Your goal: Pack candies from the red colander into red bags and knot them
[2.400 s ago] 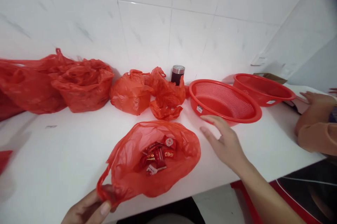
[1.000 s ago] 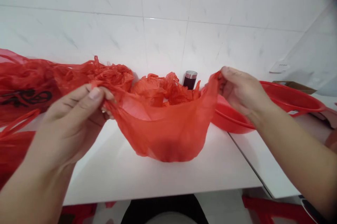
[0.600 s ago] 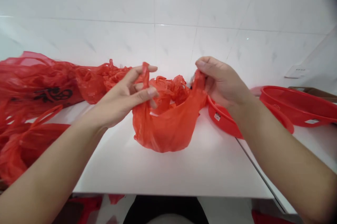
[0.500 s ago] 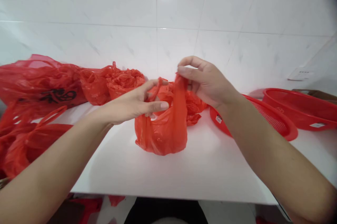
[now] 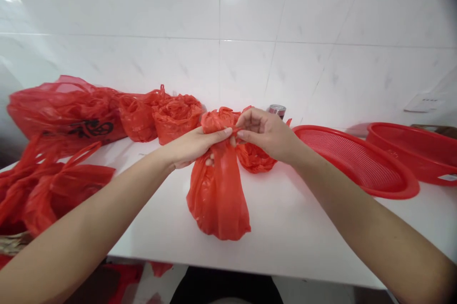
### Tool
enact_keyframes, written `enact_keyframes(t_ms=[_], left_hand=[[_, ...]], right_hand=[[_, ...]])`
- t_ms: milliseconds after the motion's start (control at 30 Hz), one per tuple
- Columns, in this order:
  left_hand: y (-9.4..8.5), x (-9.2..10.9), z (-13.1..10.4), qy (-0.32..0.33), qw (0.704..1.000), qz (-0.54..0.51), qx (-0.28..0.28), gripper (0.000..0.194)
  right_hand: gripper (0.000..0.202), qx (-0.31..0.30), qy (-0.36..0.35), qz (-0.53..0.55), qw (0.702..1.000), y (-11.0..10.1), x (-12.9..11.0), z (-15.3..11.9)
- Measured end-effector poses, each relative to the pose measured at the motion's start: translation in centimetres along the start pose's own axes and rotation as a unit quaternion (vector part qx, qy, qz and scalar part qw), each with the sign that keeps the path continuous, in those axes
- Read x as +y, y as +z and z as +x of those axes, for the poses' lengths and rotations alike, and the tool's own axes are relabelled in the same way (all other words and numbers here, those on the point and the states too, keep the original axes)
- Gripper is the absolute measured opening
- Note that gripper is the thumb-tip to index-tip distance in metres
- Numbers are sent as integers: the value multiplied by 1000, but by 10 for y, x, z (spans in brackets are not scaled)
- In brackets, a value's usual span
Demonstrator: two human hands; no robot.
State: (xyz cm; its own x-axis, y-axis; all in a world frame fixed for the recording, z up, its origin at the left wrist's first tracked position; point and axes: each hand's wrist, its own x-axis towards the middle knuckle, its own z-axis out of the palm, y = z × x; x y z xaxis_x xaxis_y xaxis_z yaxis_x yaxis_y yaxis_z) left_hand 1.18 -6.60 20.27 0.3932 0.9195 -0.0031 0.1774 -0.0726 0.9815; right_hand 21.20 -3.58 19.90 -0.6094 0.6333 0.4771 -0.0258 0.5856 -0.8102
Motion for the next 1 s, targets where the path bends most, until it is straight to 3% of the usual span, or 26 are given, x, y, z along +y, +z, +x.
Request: enact_keyframes(t_ms=[133, 267, 367, 433, 533, 633, 700, 800, 867, 1000], left_hand=[[-5, -3, -2, 30, 998, -56, -16, 28], [-12, -4, -8, 77, 996, 10, -46, 22], [-10, -3, -12, 88, 989, 104, -48, 11], [-6, -4, -13, 83, 984, 154, -34, 5], [2, -11, -9, 108, 965, 236, 35, 10], [9, -23, -3, 175, 915, 331, 149, 12], [11, -31, -1, 221, 887, 357, 189, 14], [16, -37, 1, 259, 874, 358, 200, 23], [18, -38, 0, 260, 878, 354, 188, 28], [9, -54, -10, 189, 912, 345, 116, 26]], right_hand=[[8, 139, -43, -63, 987, 28, -17, -22], [6, 63, -70, -90, 991, 53, -29, -44], [4, 125, -73, -93, 985, 48, -19, -38], [13, 159, -40, -82, 983, 39, -4, -27], [23, 120, 43, -65, 990, 31, 22, -14], [23, 105, 76, -32, 991, 35, 42, -15], [24, 74, 86, 29, 993, 38, 48, -20], [22, 18, 109, 108, 988, 40, 50, -25], [17, 15, 103, 115, 988, 39, 47, -26], [28, 44, 93, 17, 995, 33, 43, -39]])
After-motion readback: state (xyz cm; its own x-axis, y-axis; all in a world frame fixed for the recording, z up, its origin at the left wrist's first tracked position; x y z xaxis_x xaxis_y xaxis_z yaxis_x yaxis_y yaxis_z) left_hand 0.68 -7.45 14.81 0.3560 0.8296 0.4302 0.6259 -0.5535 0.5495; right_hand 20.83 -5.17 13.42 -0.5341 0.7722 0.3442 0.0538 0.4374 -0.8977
